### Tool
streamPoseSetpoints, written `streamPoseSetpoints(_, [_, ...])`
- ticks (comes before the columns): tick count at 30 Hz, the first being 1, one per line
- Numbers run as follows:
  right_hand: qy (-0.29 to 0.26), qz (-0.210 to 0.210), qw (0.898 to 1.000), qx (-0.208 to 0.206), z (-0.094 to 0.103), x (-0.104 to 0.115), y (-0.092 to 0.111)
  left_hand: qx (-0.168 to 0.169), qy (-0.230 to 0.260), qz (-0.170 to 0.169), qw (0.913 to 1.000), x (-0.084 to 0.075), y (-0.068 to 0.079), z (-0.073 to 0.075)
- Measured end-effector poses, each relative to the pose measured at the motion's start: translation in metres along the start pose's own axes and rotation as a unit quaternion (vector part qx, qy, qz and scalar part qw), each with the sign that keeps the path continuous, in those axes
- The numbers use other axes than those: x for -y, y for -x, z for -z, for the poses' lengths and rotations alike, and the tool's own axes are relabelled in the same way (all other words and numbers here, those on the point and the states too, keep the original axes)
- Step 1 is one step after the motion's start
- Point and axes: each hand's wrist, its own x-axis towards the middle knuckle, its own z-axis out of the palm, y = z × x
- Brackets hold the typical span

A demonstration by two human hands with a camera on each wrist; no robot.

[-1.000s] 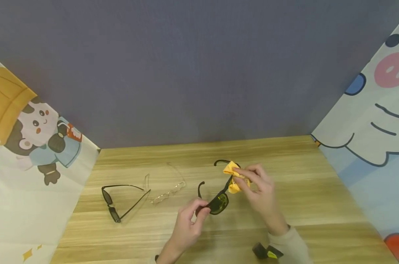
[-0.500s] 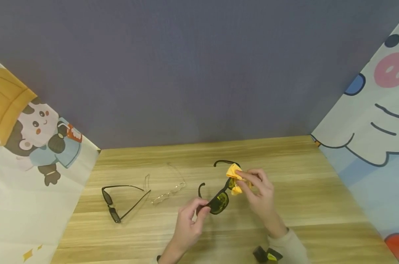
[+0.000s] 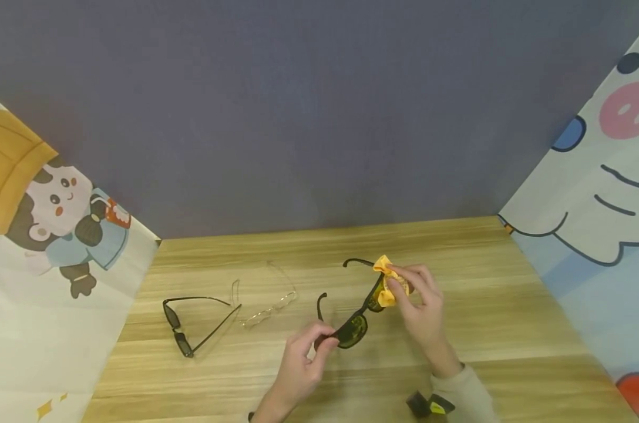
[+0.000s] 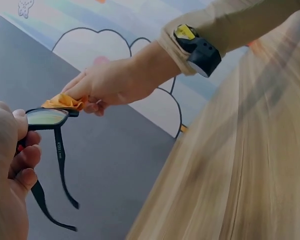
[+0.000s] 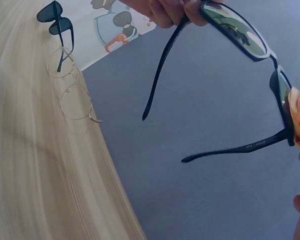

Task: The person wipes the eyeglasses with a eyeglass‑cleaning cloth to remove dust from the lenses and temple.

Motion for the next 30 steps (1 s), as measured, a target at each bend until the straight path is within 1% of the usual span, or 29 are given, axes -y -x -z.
streamPoseSetpoints(3, [0.011,-0.004,1.000,-0.009,0.001,0.000,-0.001,0.006,-0.026,-0.024,0.9994,0.002,-0.001,0.000])
streamPoseSetpoints(6, [0.020,-0.006,1.000,-0.017,0.003,0.000,-0.003,0.012,-0.065,-0.053,0.9964,0.003,-0.003,0.001])
streamPoseSetpoints(9, [0.023,-0.004,0.999,-0.024,0.003,0.000,-0.003,0.020,-0.103,-0.081,0.9912,0.004,-0.006,0.002])
streamPoseSetpoints(13, [0.027,-0.001,0.999,-0.027,0.004,0.002,-0.002,0.032,-0.155,-0.113,0.9809,0.004,-0.009,0.004])
streamPoseSetpoints(17, [0.037,0.003,0.999,-0.026,0.003,0.007,-0.003,0.044,-0.206,-0.132,0.9687,0.003,-0.011,0.006])
streamPoseSetpoints(23, [0.060,0.014,0.998,-0.023,-0.001,0.013,-0.002,0.064,-0.254,-0.160,0.9516,0.005,-0.014,0.009])
streamPoseSetpoints(27, [0.072,0.040,0.997,-0.006,-0.006,0.021,0.001,0.083,-0.300,-0.183,0.9326,0.005,-0.017,0.011])
streamPoseSetpoints(30, [0.082,0.065,0.994,0.021,-0.011,0.027,0.003,0.097,-0.331,-0.203,0.9166,0.005,-0.019,0.011])
